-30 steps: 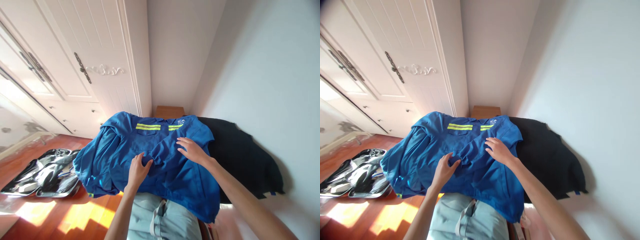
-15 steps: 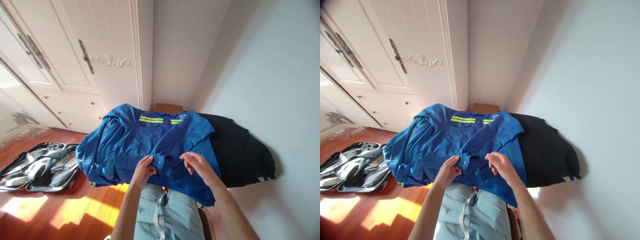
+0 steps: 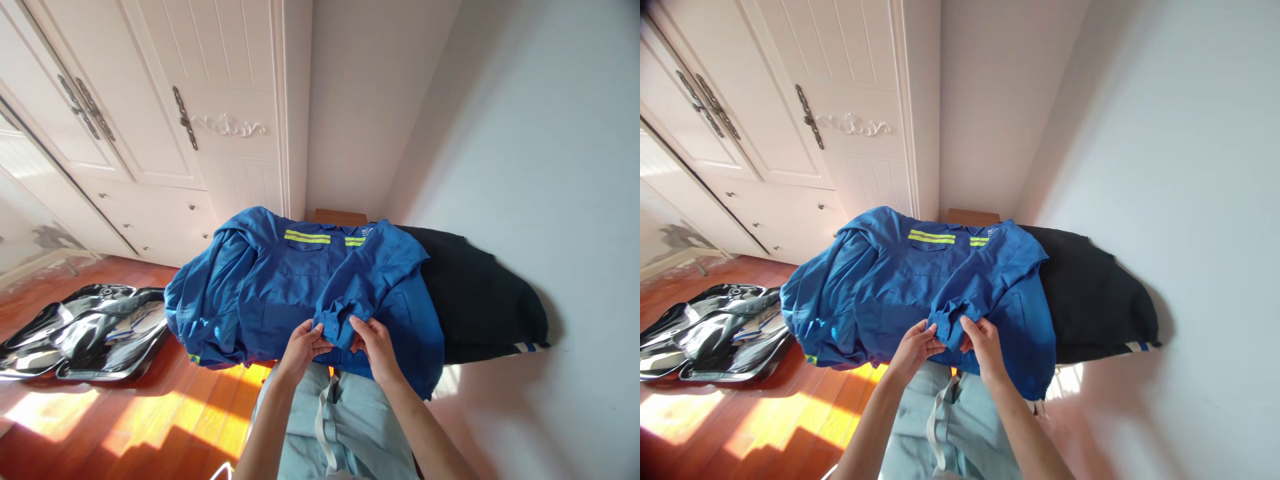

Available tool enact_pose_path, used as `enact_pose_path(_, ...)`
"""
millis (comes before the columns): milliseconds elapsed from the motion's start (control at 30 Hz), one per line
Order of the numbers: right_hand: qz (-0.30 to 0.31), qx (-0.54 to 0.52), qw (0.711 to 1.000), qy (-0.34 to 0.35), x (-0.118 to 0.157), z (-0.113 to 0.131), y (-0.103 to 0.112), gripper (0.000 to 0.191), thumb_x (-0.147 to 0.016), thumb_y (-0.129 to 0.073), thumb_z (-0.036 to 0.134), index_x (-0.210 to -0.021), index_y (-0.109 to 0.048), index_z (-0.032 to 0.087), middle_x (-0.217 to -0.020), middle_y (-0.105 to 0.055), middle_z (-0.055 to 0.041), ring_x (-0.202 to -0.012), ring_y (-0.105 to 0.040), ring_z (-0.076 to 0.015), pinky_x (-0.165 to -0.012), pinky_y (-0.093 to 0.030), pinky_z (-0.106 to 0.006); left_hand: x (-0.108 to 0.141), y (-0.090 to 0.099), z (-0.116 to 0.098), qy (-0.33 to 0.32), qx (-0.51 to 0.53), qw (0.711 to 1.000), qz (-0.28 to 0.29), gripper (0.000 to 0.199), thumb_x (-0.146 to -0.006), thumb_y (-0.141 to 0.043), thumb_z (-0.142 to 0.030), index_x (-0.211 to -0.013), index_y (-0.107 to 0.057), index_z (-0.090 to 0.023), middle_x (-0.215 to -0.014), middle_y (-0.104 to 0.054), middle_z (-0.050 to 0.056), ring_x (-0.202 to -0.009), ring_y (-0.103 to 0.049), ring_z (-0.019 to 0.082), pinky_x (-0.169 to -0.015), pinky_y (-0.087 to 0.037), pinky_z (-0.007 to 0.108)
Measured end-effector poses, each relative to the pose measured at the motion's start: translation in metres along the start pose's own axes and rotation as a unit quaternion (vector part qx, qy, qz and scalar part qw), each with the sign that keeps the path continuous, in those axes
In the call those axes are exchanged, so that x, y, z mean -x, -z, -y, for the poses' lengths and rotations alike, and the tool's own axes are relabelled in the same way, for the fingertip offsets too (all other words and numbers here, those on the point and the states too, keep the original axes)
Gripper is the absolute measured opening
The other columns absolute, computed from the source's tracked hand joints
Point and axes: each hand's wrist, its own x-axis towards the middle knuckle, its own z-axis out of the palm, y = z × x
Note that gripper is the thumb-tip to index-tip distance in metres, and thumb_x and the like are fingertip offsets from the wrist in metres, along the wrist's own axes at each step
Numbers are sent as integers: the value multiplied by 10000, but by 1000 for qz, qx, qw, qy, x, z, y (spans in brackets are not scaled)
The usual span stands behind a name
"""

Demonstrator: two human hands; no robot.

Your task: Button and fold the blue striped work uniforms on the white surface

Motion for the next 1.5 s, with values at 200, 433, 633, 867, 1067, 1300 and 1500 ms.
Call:
enact_pose_path(200, 62, 141, 984, -88, 3, -16, 25, 507, -757, -619, 680, -648, -597, 185, -538, -655, -33, -439, -586, -152, -430, -430, -254, -4, 16, 14, -32, -153, 981, -119, 470, -633, -756, -554, -916, -629, -201, -869, -703, 63, -797, -678, 204, -641, -507, 276)
enact_pose_path(433, 165, 268, 948, 42, -13, 84, 59, 468, -806, -610, 609, -856, -678, 149, -631, -678, -24, -460, -579, -112, -440, -420, -207, -14, -9, -39, -251, -394, 865, -184, 390, -742, -671, -491, -1040, -682, -241, -1012, -700, 83, -956, -636, 268, -844, -474, 366)
enact_pose_path(633, 1, 414, 876, 247, -112, 155, 85, 303, -849, -586, 397, -1035, -663, 171, -910, -717, -69, -839, -685, -207, -700, -551, -297, -28, -6, -23, -153, -323, 932, -67, 458, -697, -708, -523, -1008, -640, -194, -664, -572, -7, -573, -547, 163, -540, -422, 272)
enact_pose_path(867, -77, 627, 744, 219, -217, 163, 97, 460, -826, -633, 262, -1261, -576, 122, -1365, -533, -191, -1288, -486, -330, -1065, -388, -425, -16, -6, -23, -64, -400, 914, -30, 532, -748, -595, -677, -935, -652, -182, -781, -681, 73, -750, -658, 244, -660, -489, 313)
enact_pose_path(1067, -117, 622, 762, 139, -239, 169, 121, 410, -857, -603, 349, -1177, -633, 94, -1212, -642, -222, -1156, -592, -366, -943, -460, -448, -43, -71, -114, -221, -485, 845, -47, 395, -865, -527, -556, -1032, -675, -231, -919, -723, 54, -836, -659, 221, -706, -477, 270)
enact_pose_path(1300, -77, 547, 820, 151, -230, 189, 148, 173, -843, -591, 318, -877, -720, 208, -852, -755, -27, -835, -706, -185, -730, -504, -241, -242, -180, -150, -239, -523, 818, -10, 374, -922, -442, -465, -963, -661, -164, -997, -717, 78, -942, -652, 207, -794, -462, 255)
enact_pose_path(1500, -100, 431, 875, 198, -208, 177, 153, 332, -832, -583, 466, -961, -705, 185, -819, -733, -60, -760, -685, -219, -725, -515, -317, -364, -226, -142, -129, -589, 798, 16, 517, -765, -599, -644, -533, -570, -183, -645, -648, 111, -833, -673, 313, -683, -470, 318)
